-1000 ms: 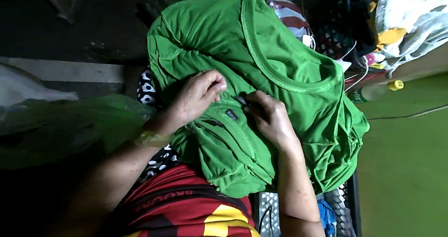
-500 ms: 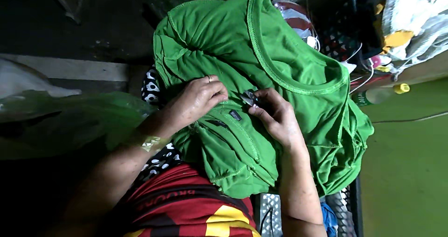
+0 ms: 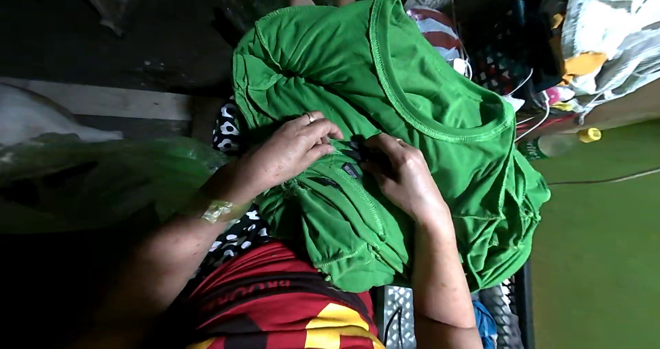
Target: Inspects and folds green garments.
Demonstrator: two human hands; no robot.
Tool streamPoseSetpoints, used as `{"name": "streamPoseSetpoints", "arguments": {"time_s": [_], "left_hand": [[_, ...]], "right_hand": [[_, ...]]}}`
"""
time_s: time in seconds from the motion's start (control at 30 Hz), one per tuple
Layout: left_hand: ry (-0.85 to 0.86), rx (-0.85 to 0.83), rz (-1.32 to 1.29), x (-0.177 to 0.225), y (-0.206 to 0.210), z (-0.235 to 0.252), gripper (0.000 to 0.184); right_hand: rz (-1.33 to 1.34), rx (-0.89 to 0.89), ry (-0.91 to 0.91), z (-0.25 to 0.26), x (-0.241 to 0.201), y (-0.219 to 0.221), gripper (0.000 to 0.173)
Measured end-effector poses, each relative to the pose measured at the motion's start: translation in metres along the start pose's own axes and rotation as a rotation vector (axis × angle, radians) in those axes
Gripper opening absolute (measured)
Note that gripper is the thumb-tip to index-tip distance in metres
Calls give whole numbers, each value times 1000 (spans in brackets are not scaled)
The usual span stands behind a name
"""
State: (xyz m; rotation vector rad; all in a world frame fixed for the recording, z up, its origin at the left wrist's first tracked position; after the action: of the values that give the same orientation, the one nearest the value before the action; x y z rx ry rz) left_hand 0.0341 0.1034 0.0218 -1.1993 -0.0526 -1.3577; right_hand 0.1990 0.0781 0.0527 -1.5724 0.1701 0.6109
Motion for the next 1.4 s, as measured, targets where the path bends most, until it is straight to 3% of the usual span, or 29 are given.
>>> {"name": "streamPoseSetpoints", "arguments": {"time_s": [0.13,0.33,0.6,0.77,0.97,1.17,1.4], "left_hand": [[103,37,67,0,1,0,12],[36,9,48,-2,3,1,15],[78,61,106,0,4,0,15],[-61,40,17,-3,2,-1,15],[-203,116,-186,-16,0,-9,19],[-206,173,-214,-18,2,-11,19],[-246,189,-237,-20,2,-13,20]], "right_hand": [[88,3,-39,-2,8,0,23],[-45,-12,-44,0,-3,2,20],[-122,60,-95,2,-14,8,18],[-107,66,-98,2,-11,10,16],[155,-13,-98,3,5,6,24],[-17,-48,-33,9,-10,9,22],[-30,-2,-131,10,-15,13,13]]}}
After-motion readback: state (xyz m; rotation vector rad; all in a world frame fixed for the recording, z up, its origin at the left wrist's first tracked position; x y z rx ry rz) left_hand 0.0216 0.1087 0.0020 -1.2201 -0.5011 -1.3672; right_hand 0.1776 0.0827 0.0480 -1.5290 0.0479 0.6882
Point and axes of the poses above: each hand's wrist, its own z-axis towards the middle knuckle, its own y-axis out of the palm, x = y × z, the point moved 7 cm from there along z, towards the middle knuckle, and after that the axes turned 9 degrees about y, right-handed, at the moved point
